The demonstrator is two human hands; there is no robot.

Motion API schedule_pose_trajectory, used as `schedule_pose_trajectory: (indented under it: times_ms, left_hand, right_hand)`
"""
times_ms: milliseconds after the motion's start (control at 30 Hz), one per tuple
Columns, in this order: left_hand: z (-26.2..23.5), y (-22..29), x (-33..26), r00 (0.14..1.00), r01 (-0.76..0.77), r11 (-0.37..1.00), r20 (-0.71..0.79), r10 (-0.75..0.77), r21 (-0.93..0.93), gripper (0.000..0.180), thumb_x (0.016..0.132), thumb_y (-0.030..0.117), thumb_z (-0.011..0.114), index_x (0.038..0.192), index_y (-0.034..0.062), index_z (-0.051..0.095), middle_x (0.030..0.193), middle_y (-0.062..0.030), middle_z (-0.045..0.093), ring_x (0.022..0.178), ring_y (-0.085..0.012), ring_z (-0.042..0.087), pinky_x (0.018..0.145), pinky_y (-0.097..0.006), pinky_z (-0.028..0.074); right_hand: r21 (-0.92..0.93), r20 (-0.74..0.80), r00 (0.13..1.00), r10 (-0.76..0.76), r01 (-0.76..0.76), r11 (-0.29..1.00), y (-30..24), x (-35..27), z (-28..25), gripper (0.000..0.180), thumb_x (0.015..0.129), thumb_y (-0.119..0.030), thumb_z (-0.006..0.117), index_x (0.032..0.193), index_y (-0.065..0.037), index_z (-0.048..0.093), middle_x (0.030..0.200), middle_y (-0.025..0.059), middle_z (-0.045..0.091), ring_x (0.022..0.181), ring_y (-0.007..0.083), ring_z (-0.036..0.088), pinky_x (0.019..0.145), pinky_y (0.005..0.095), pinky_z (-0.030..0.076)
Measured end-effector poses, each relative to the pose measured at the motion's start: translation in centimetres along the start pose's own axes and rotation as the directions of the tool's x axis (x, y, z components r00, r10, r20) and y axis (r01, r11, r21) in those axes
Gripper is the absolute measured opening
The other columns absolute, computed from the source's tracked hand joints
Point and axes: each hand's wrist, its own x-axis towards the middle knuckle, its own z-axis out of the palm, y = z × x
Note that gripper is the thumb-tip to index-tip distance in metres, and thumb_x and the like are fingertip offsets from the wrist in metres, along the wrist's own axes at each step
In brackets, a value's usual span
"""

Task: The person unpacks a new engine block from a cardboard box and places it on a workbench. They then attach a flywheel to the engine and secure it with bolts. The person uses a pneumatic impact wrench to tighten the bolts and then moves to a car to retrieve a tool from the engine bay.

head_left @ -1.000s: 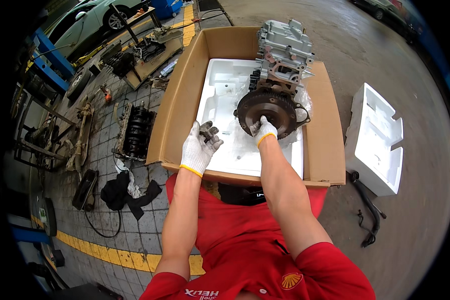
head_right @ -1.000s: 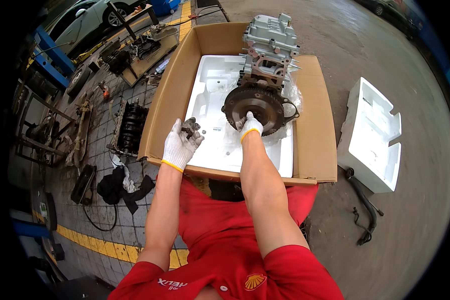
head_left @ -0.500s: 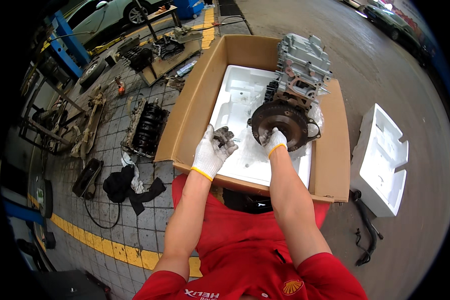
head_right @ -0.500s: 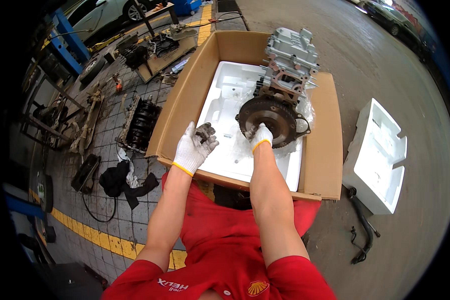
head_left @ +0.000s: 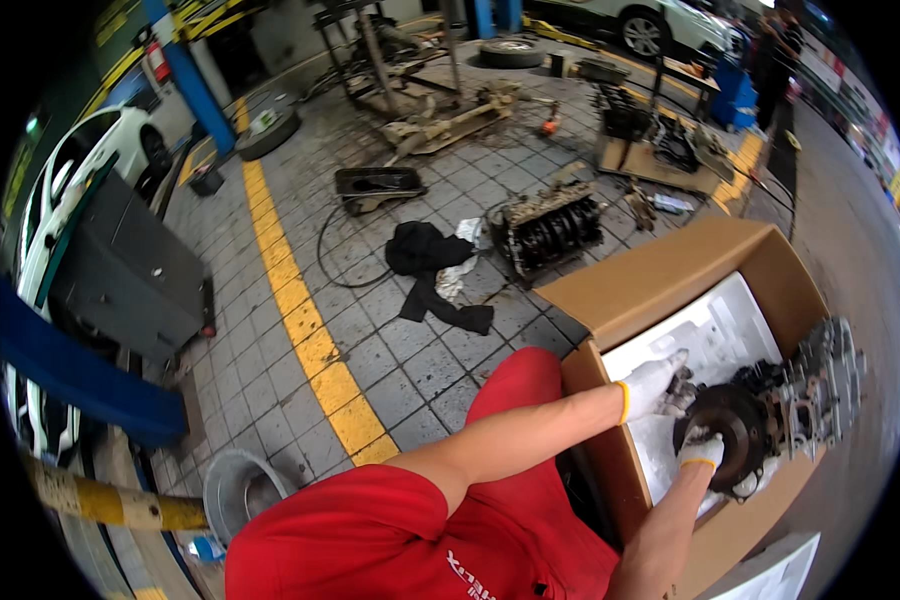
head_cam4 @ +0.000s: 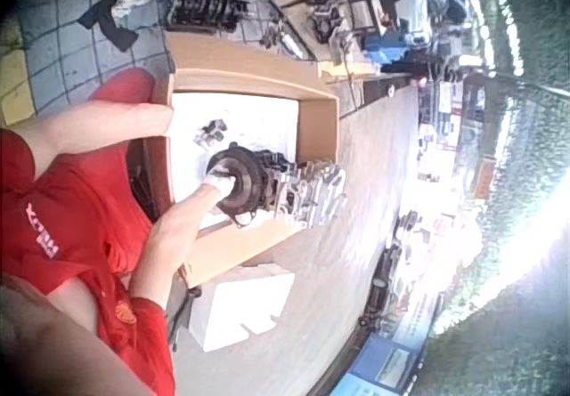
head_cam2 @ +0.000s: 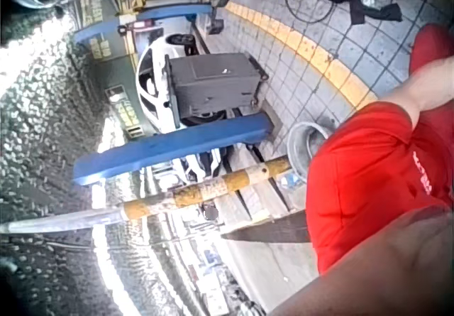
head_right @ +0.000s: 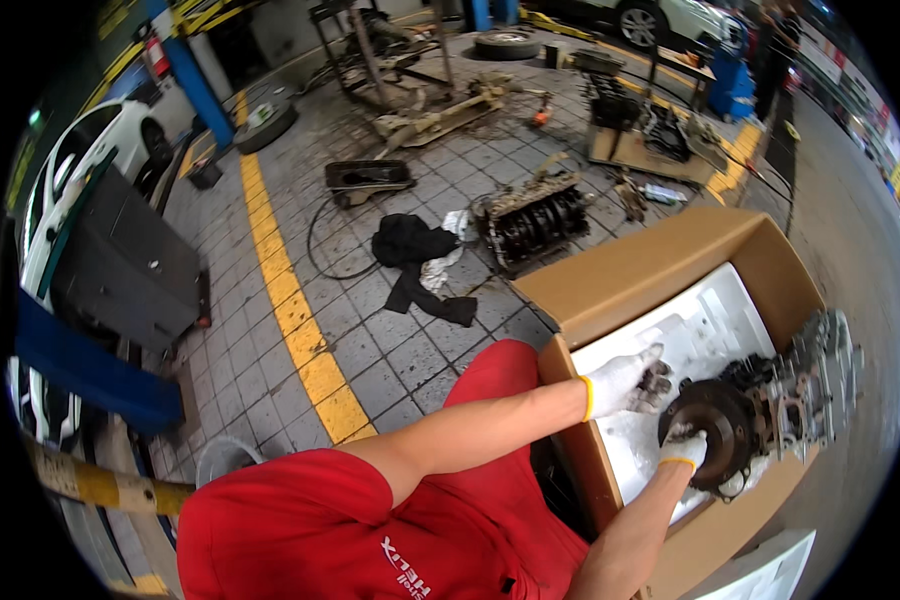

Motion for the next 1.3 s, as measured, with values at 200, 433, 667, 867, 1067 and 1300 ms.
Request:
schedule_pose_trajectory:
  times_ms: [200,433,667,867,1067,1300]
  left_hand:
    - [0.2,0.0,0.1,1.000,0.012,1.000,-0.020,-0.012,-0.016,0.048,0.108,0.062,0.054,0.108,0.0150,0.066,0.083,-0.0015,0.071,0.069,-0.0148,0.070,0.065,-0.034,0.063]
    - [0.2,-0.1,-0.1,1.000,-0.006,1.000,-0.015,0.006,-0.009,0.047,0.109,0.060,0.055,0.108,0.0136,0.066,0.083,-0.0023,0.070,0.068,-0.0154,0.070,0.065,-0.035,0.063]
    - [0.2,-0.8,1.0,1.000,0.008,0.997,-0.023,-0.010,-0.074,0.047,0.109,0.060,0.054,0.105,0.0142,0.065,0.083,-0.0020,0.069,0.070,-0.0176,0.070,0.066,-0.038,0.061]
    - [-2.0,-0.7,2.6,0.974,0.097,0.955,0.224,-0.033,-0.280,0.047,0.111,0.054,0.048,0.106,0.0116,0.067,0.092,-0.0098,0.072,0.075,-0.0233,0.068,0.068,-0.040,0.061]
    - [-0.2,0.8,-0.5,0.998,-0.021,0.999,-0.056,0.022,0.024,0.054,0.113,0.054,0.049,0.122,0.0043,0.067,0.104,-0.0146,0.074,0.083,-0.0272,0.072,0.078,-0.043,0.065]
    - [1.3,1.4,-1.7,0.994,-0.007,1.000,-0.108,0.008,0.009,0.055,0.112,0.054,0.050,0.124,0.0022,0.067,0.106,-0.0151,0.072,0.084,-0.0265,0.069,0.079,-0.043,0.065]
  right_hand:
    - [-0.015,0.032,0.998,0.051,-0.051,0.999,-0.4,-0.6,0.8,0.043,0.114,-0.040,0.048,0.125,-0.005,0.071,0.119,0.0081,0.076,0.101,0.0220,0.073,0.088,0.0355,0.063]
    - [-0.175,-0.018,0.999,0.037,-0.040,0.984,-1.1,1.0,-0.7,0.031,0.111,-0.040,0.059,0.096,-0.014,0.067,0.080,0.0005,0.068,0.066,0.0166,0.063,0.060,0.0308,0.058]
    - [-0.001,0.033,0.990,0.136,-0.136,0.991,-1.4,1.4,-0.9,0.035,0.114,-0.040,0.049,0.117,-0.013,0.070,0.106,0.0056,0.076,0.094,0.0210,0.072,0.085,0.0382,0.060]
    - [0.156,0.036,0.999,0.036,-0.042,0.987,1.4,0.4,-0.1,0.025,0.113,-0.032,0.053,0.106,-0.014,0.069,0.095,0.0052,0.073,0.083,0.0235,0.068,0.077,0.0403,0.058]
    - [-0.066,-0.099,0.994,-0.042,0.036,0.997,1.2,-3.5,1.9,0.025,0.110,-0.032,0.063,0.090,-0.016,0.063,0.068,-0.0002,0.058,0.055,0.0194,0.053,0.058,0.0387,0.053]
    - [-0.072,-0.114,0.993,-0.042,0.034,0.997,1.4,-5.9,3.1,0.034,0.111,-0.043,0.056,0.095,-0.014,0.064,0.078,0.0021,0.066,0.064,0.0218,0.063,0.064,0.0424,0.060]
